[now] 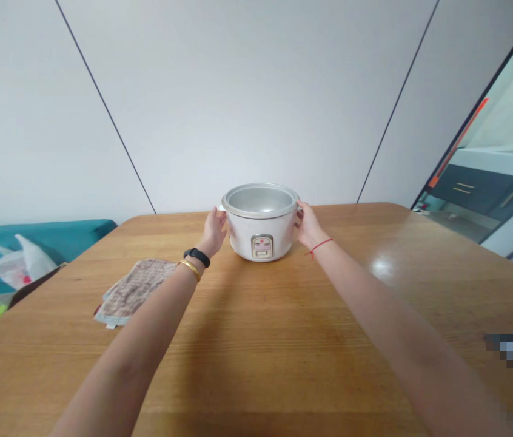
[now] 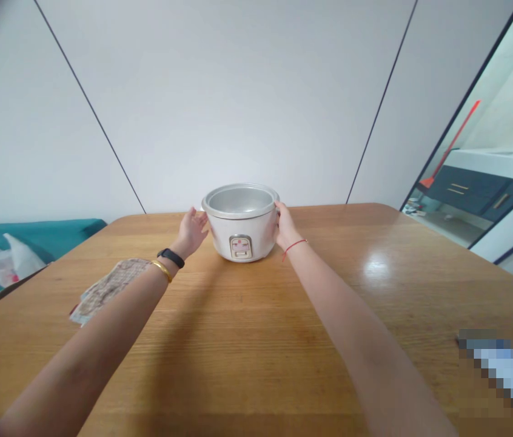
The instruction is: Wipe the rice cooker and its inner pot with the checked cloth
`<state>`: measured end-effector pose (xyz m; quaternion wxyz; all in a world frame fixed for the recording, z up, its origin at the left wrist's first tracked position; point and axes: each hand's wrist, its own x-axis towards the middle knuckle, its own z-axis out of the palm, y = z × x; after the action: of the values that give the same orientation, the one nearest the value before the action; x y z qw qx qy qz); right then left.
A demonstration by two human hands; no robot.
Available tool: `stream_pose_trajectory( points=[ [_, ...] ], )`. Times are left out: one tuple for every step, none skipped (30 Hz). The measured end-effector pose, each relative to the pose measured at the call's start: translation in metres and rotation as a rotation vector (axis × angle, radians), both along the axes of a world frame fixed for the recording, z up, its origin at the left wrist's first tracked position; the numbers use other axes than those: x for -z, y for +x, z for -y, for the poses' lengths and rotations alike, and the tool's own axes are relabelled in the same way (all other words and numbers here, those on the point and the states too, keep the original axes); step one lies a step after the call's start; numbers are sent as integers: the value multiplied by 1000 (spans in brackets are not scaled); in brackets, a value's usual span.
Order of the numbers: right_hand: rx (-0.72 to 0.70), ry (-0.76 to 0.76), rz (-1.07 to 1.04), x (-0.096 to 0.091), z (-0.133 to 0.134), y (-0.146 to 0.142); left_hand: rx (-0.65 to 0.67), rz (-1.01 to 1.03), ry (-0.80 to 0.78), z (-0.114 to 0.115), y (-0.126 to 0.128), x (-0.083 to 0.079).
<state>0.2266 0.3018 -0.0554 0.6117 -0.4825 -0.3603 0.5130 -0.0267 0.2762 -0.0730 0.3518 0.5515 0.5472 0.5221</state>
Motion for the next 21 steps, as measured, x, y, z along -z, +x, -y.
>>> stream_pose_trajectory(
  points=[
    [22,19,38,1,6,4,-30,-55,-28,8,-13,-2],
    [52,37,68,3,13,10,-65,-122,-59,19,-28,-4],
    [86,62,108,8,23,18,-91,-196,-88,33,-47,-4],
    [117,97,167,15,35,27,-118,-276,-119,49,-68,-5],
    [142,137,235,24,49,37,-157,-354,-154,67,-92,-4],
    [149,209,363,34,64,47,-211,-429,-195,85,-116,-2],
    [133,278,496,45,80,56,-290,-500,-249,104,-140,0],
    [90,328,609,56,96,63,-373,-566,-311,123,-162,2],
    [48,364,700,66,111,68,-437,-621,-377,139,-182,5],
    [-5,386,775,74,126,69,-485,-665,-443,154,-197,8],
    [-64,399,835,80,140,68,-498,-698,-505,166,-207,12],
    [-122,410,887,83,153,62,-488,-724,-544,175,-211,16],
    [-180,419,939,84,165,55,-463,-746,-559,181,-208,20],
    [-234,427,993,83,176,45,-428,-767,-551,185,-199,25],
    [-286,439,1054,80,187,33,-390,-787,-519,187,-183,31],
    [-337,461,1120,76,197,21,-359,-809,-474,189,-162,37],
    [-392,495,1188,72,206,9,-328,-826,-441,190,-136,44],
    [-449,539,1252,67,215,-2,-284,-831,-411,190,-108,52],
    [-502,583,1305,64,221,-12,-214,-826,-368,191,-78,59],
    [-546,617,1348,63,226,-19,-136,-807,-332,192,-48,65],
    [-571,625,1385,63,228,-24,-79,-784,-304,193,-20,69]
  ],
)
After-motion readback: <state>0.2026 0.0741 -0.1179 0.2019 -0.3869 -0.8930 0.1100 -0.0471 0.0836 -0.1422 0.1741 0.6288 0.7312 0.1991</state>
